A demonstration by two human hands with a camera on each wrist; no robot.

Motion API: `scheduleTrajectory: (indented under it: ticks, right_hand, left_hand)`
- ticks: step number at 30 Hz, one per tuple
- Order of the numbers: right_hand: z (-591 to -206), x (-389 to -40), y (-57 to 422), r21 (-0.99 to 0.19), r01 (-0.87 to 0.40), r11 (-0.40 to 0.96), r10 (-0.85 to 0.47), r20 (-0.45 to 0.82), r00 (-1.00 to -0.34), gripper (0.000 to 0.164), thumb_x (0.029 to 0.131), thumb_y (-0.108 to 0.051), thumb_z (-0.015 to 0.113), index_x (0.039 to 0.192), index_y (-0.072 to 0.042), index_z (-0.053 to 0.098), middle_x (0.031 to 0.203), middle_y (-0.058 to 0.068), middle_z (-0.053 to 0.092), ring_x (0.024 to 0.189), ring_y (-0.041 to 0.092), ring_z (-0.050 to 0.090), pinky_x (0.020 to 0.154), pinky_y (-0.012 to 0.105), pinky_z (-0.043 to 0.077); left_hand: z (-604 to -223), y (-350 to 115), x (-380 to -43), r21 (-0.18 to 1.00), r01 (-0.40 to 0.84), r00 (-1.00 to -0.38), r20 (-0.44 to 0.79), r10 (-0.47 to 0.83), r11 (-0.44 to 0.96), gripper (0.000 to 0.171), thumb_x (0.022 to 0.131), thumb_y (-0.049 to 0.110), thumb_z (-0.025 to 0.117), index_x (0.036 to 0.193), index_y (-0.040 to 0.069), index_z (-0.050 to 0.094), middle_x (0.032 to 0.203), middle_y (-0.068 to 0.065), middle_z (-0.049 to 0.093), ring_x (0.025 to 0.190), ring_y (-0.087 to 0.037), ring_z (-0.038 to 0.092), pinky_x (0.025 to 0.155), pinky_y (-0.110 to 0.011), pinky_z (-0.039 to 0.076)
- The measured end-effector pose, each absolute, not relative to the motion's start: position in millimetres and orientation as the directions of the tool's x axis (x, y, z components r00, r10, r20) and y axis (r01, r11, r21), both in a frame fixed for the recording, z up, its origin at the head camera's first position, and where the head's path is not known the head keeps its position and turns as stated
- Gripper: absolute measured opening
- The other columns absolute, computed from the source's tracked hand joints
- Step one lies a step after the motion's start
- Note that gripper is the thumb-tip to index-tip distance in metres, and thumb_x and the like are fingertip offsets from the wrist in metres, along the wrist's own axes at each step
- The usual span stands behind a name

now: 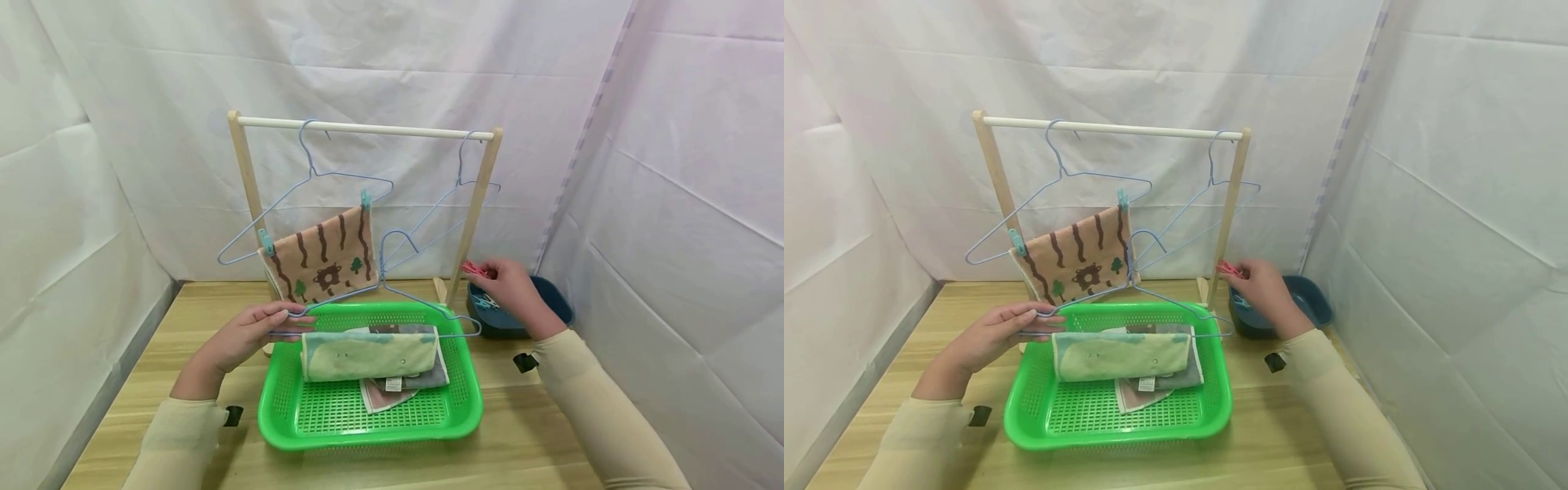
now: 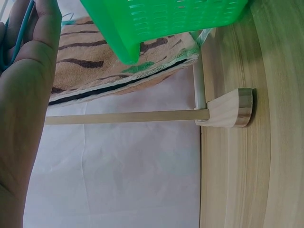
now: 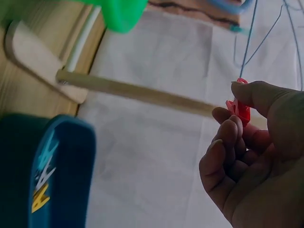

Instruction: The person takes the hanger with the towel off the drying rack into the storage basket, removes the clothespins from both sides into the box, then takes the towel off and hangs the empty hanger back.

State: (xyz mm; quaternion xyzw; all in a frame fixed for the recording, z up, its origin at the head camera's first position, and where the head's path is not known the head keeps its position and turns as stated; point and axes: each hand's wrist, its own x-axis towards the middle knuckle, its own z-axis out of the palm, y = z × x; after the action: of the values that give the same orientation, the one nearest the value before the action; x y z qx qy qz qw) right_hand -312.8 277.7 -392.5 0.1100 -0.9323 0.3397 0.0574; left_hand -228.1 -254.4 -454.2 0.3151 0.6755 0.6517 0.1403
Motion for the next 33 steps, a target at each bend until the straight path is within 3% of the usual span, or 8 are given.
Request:
scheduleTrajectory:
  ticks: [10,15,22,26,33]
  right_hand:
    - [-419.3,-342.6,324.9,-0.558,-0.11,0.822,-0.114,0.029,-0.993,0.031,0.11,-0.029,0.072,0.114,0.001,0.076,0.094,0.012,0.07,0.075,0.025,0.058,0.061,0.034,0.05]
    - [-433.6,-357.8,348.9,-0.526,-0.055,0.849,-0.099,-0.055,-0.994,0.037,0.108,-0.034,0.072,0.093,0.0,0.076,0.076,0.006,0.064,0.067,0.022,0.055,0.058,0.034,0.047]
    - [-445.0,-370.5,370.9,-0.504,0.019,0.863,-0.07,-0.159,-0.985,0.053,0.109,-0.035,0.071,0.063,-0.011,0.058,0.057,-0.001,0.048,0.053,0.018,0.046,0.054,0.034,0.041]
    - [-449.7,-374.6,377.5,-0.481,0.059,0.875,-0.031,-0.178,-0.984,0.056,0.108,-0.033,0.072,0.059,-0.015,0.055,0.055,-0.002,0.048,0.052,0.017,0.048,0.055,0.034,0.043]
    - [-462.4,-387.4,389.3,-0.426,0.135,0.895,0.04,-0.226,-0.973,0.05,0.107,-0.029,0.075,0.064,-0.011,0.057,0.059,0.002,0.053,0.057,0.021,0.056,0.058,0.035,0.048]
  left_hand:
    - [-453.5,-253.8,-226.5,0.97,0.239,-0.767,0.214,0.605,-0.041,0.041,0.123,0.01,0.033,0.151,-0.012,0.054,0.149,-0.02,0.068,0.136,-0.023,0.069,0.109,-0.037,0.06]
    - [-453.4,-253.6,-226.5,0.97,0.239,-0.767,0.212,0.606,-0.038,0.041,0.123,0.009,0.033,0.151,-0.013,0.052,0.149,-0.021,0.068,0.136,-0.023,0.069,0.109,-0.037,0.06]
    - [-451.8,-253.0,-226.7,0.969,0.243,-0.768,0.213,0.604,-0.033,0.041,0.123,0.01,0.033,0.151,-0.012,0.053,0.149,-0.021,0.068,0.135,-0.023,0.069,0.109,-0.037,0.06]
    - [-451.3,-253.0,-226.9,0.969,0.244,-0.765,0.216,0.607,-0.038,0.041,0.123,0.009,0.033,0.15,-0.013,0.053,0.148,-0.021,0.068,0.135,-0.023,0.069,0.109,-0.037,0.06]
    - [-453.0,-254.0,-227.5,0.969,0.244,-0.761,0.22,0.61,-0.046,0.041,0.123,0.009,0.032,0.151,-0.01,0.055,0.148,-0.018,0.069,0.135,-0.023,0.069,0.108,-0.037,0.06]
